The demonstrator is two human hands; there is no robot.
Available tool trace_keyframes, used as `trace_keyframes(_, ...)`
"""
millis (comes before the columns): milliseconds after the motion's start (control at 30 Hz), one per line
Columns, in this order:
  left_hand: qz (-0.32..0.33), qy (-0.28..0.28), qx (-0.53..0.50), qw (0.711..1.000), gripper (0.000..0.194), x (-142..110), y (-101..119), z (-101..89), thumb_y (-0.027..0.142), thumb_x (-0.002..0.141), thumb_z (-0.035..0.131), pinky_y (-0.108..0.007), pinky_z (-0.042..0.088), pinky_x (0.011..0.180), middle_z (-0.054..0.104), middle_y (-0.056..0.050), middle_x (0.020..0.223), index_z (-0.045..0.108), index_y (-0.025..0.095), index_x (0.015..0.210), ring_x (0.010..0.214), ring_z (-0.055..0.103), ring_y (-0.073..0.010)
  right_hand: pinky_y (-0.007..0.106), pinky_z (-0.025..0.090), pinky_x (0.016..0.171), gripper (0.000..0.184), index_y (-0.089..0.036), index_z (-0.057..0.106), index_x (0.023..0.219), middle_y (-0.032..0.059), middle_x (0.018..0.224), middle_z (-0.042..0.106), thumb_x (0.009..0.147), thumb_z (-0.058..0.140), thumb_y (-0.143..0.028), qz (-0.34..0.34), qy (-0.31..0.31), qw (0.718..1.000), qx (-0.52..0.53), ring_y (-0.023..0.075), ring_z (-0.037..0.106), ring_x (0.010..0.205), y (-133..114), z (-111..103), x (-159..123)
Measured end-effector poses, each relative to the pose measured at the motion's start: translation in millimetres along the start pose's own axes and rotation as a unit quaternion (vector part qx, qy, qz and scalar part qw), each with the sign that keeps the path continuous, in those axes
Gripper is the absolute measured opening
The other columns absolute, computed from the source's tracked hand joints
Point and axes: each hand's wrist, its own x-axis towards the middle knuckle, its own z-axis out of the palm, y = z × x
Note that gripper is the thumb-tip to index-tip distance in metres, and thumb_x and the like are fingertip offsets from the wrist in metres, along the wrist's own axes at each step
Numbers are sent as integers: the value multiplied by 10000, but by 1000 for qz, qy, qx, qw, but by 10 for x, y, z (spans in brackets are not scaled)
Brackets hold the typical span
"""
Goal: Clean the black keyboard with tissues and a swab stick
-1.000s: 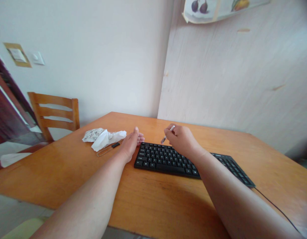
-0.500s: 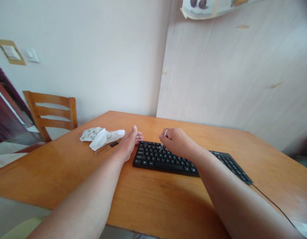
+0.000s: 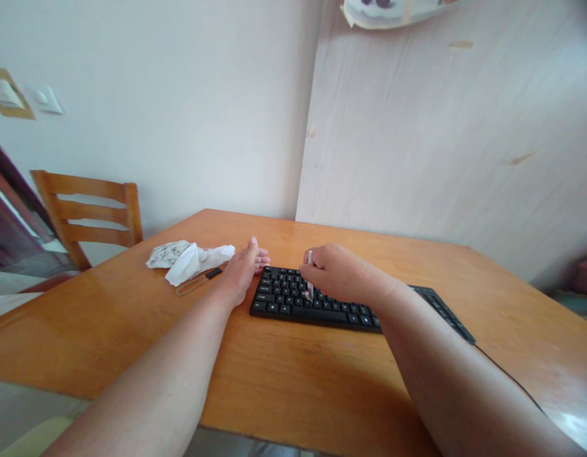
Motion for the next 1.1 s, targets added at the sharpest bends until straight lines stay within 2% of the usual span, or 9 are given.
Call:
trace_keyframes(167, -3, -2, 7, 1000, 715, -5, 10, 8, 774, 847, 398, -363, 518, 807, 725, -149, 911, 668, 123, 967, 859, 686, -231, 263, 363, 594, 338, -182, 558, 543, 52, 621, 654, 870, 478, -209, -15, -10, 1000, 21, 132, 530, 578, -13, -49, -31)
trace_keyframes(300, -1, -4, 8, 1000, 752, -11, 11, 10, 795, 842, 371, -359, 517, 810, 724, -156, 926, 666, 116, 975, 868, 686, -229, 261, 329, 551, 332, -183, 503, 507, 30, 572, 609, 839, 491, -196, -20, -20, 999, 30, 116, 490, 545, -42, -81, -53)
trace_keyframes(400, 1, -4, 8, 1000, 758, -5, 2, 2, 798, 839, 373, -357, 516, 810, 727, -158, 934, 667, 115, 987, 878, 687, -229, 250, 303, 510, 303, -178, 540, 566, -1, 547, 569, 858, 483, -236, 11, -43, 994, 103, 103, 461, 511, -34, -90, -46)
trace_keyframes(500, -6, -2, 10, 1000, 760, 8, -5, -6, 804, 832, 375, -361, 517, 814, 731, -159, 935, 674, 118, 966, 878, 688, -232, 242, 311, 507, 293, -173, 595, 673, -3, 582, 589, 902, 461, -298, 51, 5, 984, 171, 106, 484, 521, 47, -78, -1)
trace_keyframes(600, -5, -3, 5, 1000, 751, 6, 4, -8, 808, 822, 394, -363, 518, 820, 731, -152, 926, 677, 123, 949, 869, 687, -229, 251, 320, 527, 327, -174, 599, 692, 20, 612, 613, 929, 451, -344, 75, 111, 981, 143, 119, 509, 550, 174, -44, 62)
trace_keyframes(667, -4, 0, 1, 1000, 747, -9, 19, -4, 808, 819, 400, -360, 518, 817, 728, -145, 914, 675, 125, 947, 855, 685, -222, 258, 321, 542, 339, -179, 597, 692, 25, 605, 613, 940, 449, -356, 79, 142, 981, 107, 128, 518, 559, 243, -14, 97)
trace_keyframes(767, -7, 6, -3, 1000, 737, -36, 41, 4, 807, 815, 409, -351, 516, 795, 724, -135, 883, 672, 128, 935, 821, 680, -214, 262, 324, 569, 331, -189, 590, 687, 21, 584, 609, 946, 453, -342, 76, 139, 985, 64, 138, 527, 576, 290, 42, 130)
trace_keyframes(933, -3, 5, -7, 1000, 733, -54, 54, 6, 811, 805, 422, -350, 517, 791, 725, -134, 898, 673, 132, 920, 810, 680, -209, 264, 348, 623, 299, -181, 605, 683, 61, 699, 669, 924, 485, -311, 80, 125, 989, 20, 152, 570, 668, 277, 120, 153)
trace_keyframes(1100, -2, 2, -2, 1000, 716, -61, 63, 7, 796, 810, 438, -355, 518, 803, 724, -129, 879, 674, 132, 929, 830, 681, -217, 261, 335, 578, 313, -177, 594, 634, 57, 653, 652, 909, 474, -266, 62, 82, 994, 23, 136, 538, 592, 251, 97, 134)
